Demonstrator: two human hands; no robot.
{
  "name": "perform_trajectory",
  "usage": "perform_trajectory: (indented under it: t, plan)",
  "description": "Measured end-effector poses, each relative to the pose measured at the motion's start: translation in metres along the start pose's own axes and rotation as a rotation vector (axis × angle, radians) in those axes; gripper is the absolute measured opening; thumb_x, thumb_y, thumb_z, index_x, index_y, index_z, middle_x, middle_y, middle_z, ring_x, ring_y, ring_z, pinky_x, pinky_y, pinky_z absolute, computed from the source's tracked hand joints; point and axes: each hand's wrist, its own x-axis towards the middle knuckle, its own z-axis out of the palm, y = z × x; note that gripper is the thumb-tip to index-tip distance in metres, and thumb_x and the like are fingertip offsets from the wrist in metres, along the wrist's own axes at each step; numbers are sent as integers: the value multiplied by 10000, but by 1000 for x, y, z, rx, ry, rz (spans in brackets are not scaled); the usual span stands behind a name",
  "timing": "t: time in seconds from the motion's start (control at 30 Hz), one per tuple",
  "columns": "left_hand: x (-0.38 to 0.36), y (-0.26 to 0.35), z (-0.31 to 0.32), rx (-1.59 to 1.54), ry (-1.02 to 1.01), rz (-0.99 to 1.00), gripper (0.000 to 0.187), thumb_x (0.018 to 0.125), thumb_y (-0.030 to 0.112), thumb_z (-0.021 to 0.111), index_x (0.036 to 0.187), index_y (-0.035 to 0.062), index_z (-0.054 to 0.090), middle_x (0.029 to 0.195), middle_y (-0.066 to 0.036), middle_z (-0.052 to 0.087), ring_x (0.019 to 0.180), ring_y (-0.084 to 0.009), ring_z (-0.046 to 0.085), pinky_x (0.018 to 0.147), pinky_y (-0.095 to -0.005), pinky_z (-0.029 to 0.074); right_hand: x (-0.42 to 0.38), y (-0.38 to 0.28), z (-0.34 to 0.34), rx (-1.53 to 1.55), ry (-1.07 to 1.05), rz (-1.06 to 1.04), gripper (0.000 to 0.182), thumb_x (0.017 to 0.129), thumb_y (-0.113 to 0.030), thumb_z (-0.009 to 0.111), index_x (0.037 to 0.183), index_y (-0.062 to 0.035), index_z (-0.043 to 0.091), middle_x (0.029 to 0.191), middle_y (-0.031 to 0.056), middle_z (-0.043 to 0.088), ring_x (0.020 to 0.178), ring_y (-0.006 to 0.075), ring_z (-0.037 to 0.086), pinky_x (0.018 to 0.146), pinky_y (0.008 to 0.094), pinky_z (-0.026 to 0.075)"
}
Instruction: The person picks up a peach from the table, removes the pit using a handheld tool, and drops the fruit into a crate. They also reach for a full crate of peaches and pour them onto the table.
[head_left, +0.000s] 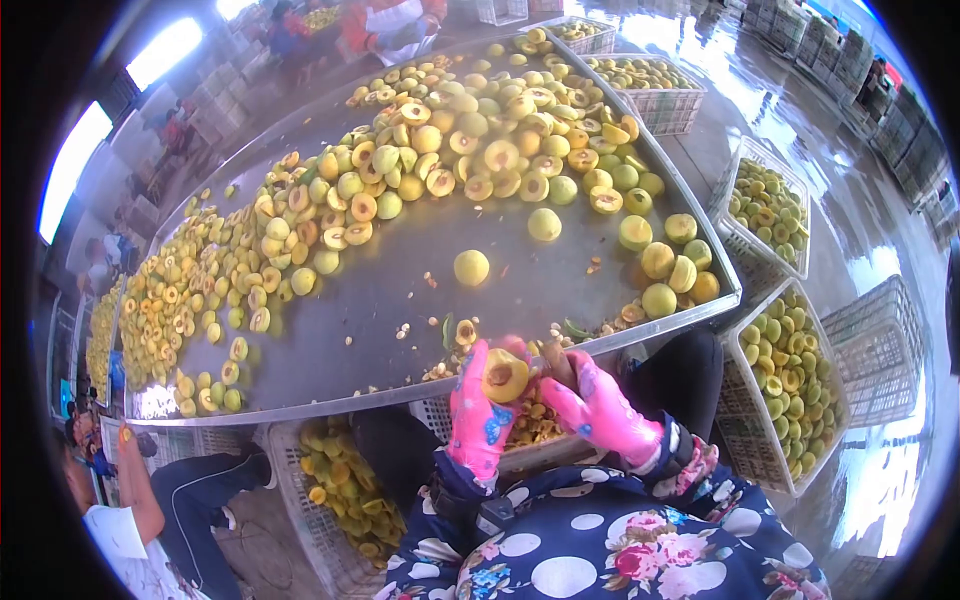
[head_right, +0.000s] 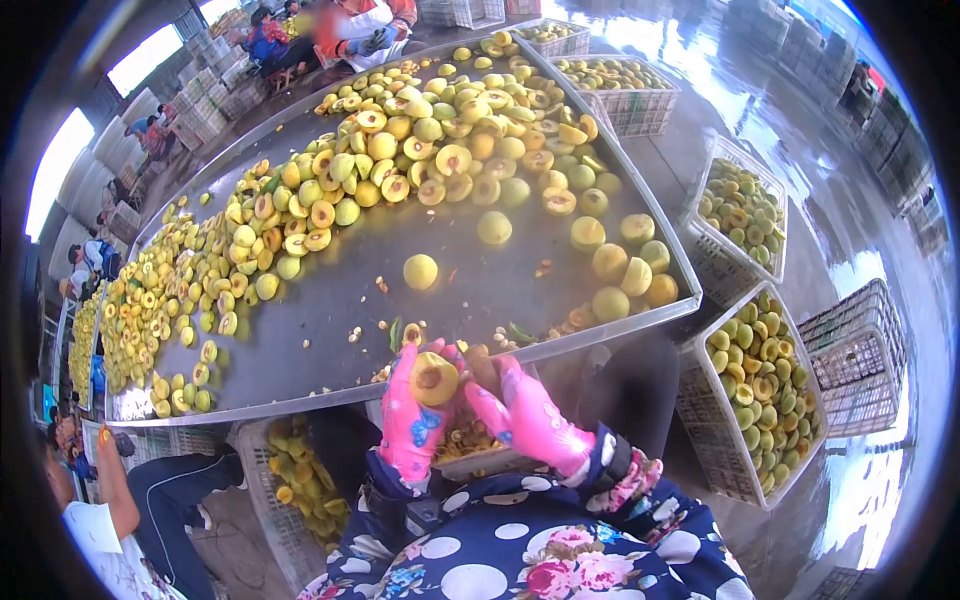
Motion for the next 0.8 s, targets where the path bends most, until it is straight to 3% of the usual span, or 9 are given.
perform_trajectory:
  t: [0.13, 0.17, 0.37, 0.5, 0.67, 0.73, 0.8]
  plan:
    - [-6, 9, 6, -47, 22, -33, 386, 950, 294, 455, 1174, -20, 487, 1122, -147, 558, 1026, -246, 570, 799, -380, 525, -20, -20, -2, -110, -218, 65, 305, 897, -176, 552, 1127, 12, 484, 799, 125, 596, 629, 159, 583, 571, 300, 462]
    - [-7, 7, 8, -34, 24, -32, 392, 953, 296, 446, 1174, -24, 488, 1118, -152, 559, 1028, -249, 569, 802, -380, 523, -22, -23, 1, -113, -255, 204, 268, 909, -168, 532, 1110, 3, 486, 732, 105, 578, 592, 164, 571, 554, 306, 453]
    - [-12, -2, 8, -13, 34, 21, 397, 954, 279, 435, 1187, -38, 489, 1111, -180, 568, 1027, -255, 570, 826, -375, 508, -22, -17, 6, -92, -268, 203, 212, 921, -170, 505, 1070, -19, 495, 692, 95, 559, 566, 166, 560, 536, 316, 438]
    - [-16, -4, 12, 18, 18, 23, 375, 961, 321, 410, 1172, 25, 499, 1123, -164, 565, 957, -240, 574, 816, -374, 488, -23, -14, 9, -140, -229, 117, 200, 917, -155, 495, 1046, -1, 492, 711, 135, 577, 588, 261, 582, 542, 346, 439]
    - [-21, -11, 22, 80, 77, 77, 344, 956, 295, 425, 1125, 12, 522, 1070, -148, 583, 912, -226, 582, 785, -356, 501, -27, 1, 16, -187, -145, -61, 209, 905, -150, 502, 999, 36, 484, 733, 205, 589, 677, 381, 598, 567, 391, 440]
    - [-20, -14, 21, 107, 84, 91, 339, 950, 273, 436, 1132, 0, 519, 1072, -153, 585, 933, -225, 581, 784, -349, 503, -24, 51, 20, -172, -220, -30, 219, 902, -160, 511, 986, 39, 479, 718, 213, 584, 685, 379, 603, 562, 397, 437]
    - [-20, -16, 19, 115, 88, 90, 349, 940, 244, 454, 1166, -18, 503, 1100, -170, 582, 996, -228, 575, 795, -342, 503, -26, 59, 21, -184, -221, -52, 226, 897, -166, 518, 975, 41, 473, 705, 216, 580, 680, 379, 605, 554, 403, 434]
